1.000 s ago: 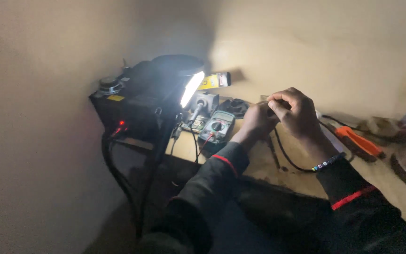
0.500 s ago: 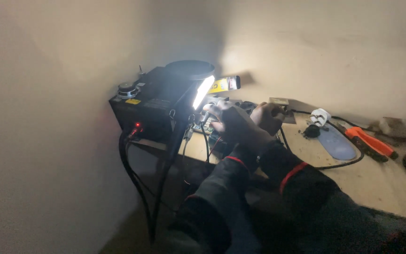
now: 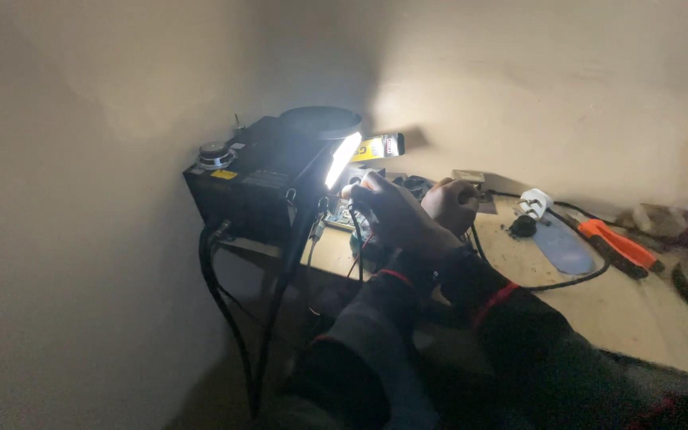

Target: Soldering wires to an electronic component and using pliers for adjustments on a repair bench.

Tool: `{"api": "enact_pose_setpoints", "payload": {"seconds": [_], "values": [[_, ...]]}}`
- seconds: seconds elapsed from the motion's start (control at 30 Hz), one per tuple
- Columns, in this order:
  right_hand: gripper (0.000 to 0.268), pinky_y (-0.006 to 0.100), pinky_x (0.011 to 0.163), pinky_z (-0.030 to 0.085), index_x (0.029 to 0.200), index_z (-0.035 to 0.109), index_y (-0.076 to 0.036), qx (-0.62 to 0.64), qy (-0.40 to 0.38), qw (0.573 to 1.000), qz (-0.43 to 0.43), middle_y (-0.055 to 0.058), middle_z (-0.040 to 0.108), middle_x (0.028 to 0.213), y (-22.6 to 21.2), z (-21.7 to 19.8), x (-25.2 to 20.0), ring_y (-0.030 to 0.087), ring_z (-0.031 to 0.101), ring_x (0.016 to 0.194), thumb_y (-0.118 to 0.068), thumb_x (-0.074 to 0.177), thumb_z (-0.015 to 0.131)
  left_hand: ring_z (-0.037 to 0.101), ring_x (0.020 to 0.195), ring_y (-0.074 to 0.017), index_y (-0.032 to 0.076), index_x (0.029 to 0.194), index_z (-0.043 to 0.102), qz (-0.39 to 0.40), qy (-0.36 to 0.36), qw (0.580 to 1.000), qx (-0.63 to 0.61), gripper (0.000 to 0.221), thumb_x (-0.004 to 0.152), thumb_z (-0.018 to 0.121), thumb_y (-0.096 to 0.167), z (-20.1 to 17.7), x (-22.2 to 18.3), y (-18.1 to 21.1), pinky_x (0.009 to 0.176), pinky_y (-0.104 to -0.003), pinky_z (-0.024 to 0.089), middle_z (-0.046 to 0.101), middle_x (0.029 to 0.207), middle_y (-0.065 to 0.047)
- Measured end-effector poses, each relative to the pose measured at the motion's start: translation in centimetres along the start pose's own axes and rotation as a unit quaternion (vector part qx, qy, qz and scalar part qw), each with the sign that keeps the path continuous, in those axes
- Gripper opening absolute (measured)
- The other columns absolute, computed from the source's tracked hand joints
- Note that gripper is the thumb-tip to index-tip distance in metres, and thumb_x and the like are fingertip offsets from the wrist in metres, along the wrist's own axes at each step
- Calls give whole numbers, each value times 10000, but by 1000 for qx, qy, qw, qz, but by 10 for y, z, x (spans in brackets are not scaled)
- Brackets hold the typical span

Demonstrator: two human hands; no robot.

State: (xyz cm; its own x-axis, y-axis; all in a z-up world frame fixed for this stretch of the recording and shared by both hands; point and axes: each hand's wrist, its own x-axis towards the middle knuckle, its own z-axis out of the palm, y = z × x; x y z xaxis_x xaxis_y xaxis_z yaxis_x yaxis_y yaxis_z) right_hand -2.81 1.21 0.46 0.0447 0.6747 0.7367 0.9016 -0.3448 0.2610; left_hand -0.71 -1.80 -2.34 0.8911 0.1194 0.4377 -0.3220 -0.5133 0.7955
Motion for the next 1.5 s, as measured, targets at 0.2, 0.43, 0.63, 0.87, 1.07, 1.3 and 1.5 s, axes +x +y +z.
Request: {"api": "enact_pose_setpoints", "payload": {"seconds": [0.2, 0.43, 0.63, 0.87, 1.07, 1.3, 1.5], "values": [[150, 462, 1222, 469, 1205, 724, -248, -67, 203, 977, 1, 29, 737, 1407, 34, 25, -30, 233, 709, 1255, -270, 1057, 711, 777, 1021, -247, 303, 1057, 833, 44, -9, 999, -28, 166, 909, 768, 262, 52, 37, -60, 918, -353, 610, 768, 1083, -17], [374, 312, 726, 655, 1331, 687, -80, 260, 314, 778, 478, 106, 729, 970, -35, -191, -34, 172, 734, 769, -310, 1046, 613, 758, 1097, -420, 202, 1115, 830, 56, -62, 996, -21, 286, 875, 771, 344, -5, -3, 2, 904, -570, 607, 815, 1121, -142], [378, 371, 678, 633, 1369, 602, 18, 201, 386, 821, 369, 191, 579, 1114, 11, -219, -113, 283, 714, 872, -286, 1146, 576, 760, 1146, -385, 280, 1113, 838, 82, -172, 981, 47, 227, 898, 776, 321, -22, -27, 39, 986, -522, 594, 822, 1134, -90], [276, 287, 465, 509, 1029, 722, -63, 177, 286, 806, 488, 107, 631, 699, 60, -223, -143, 178, 642, 519, -282, 1007, 555, 769, 1130, -369, 273, 1079, 855, 77, -194, 973, 97, 210, 889, 785, 330, -10, -19, 23, 983, -520, 599, 834, 1082, -86], [261, 197, 390, 376, 886, 707, -108, 201, 316, 755, 538, 49, 537, 576, 89, -216, -166, 102, 524, 443, -304, 931, 540, 772, 1118, -362, 279, 1059, 854, 47, -196, 974, 106, 227, 881, 771, 393, -6, -17, 23, 983, -520, 605, 834, 1070, -81], [195, 208, 415, 395, 905, 712, -122, 171, 253, 746, 592, 71, 527, 569, 76, -213, -167, 93, 523, 470, -273, 879, 590, 770, 1111, -351, 298, 1066, 849, 61, -199, 970, 129, 226, 908, 756, 430, 2, -16, 14, 966, -512, 608, 827, 1055, -71], [209, 242, 421, 477, 910, 720, -91, 163, 195, 783, 567, 124, 568, 593, 72, -214, -168, 132, 571, 490, -270, 879, 616, 759, 1158, -370, 271, 1113, 852, 39, -208, 970, 120, 243, 923, 751, 383, 1, -21, 31, 1009, -522, 591, 831, 1110, -90]]}}
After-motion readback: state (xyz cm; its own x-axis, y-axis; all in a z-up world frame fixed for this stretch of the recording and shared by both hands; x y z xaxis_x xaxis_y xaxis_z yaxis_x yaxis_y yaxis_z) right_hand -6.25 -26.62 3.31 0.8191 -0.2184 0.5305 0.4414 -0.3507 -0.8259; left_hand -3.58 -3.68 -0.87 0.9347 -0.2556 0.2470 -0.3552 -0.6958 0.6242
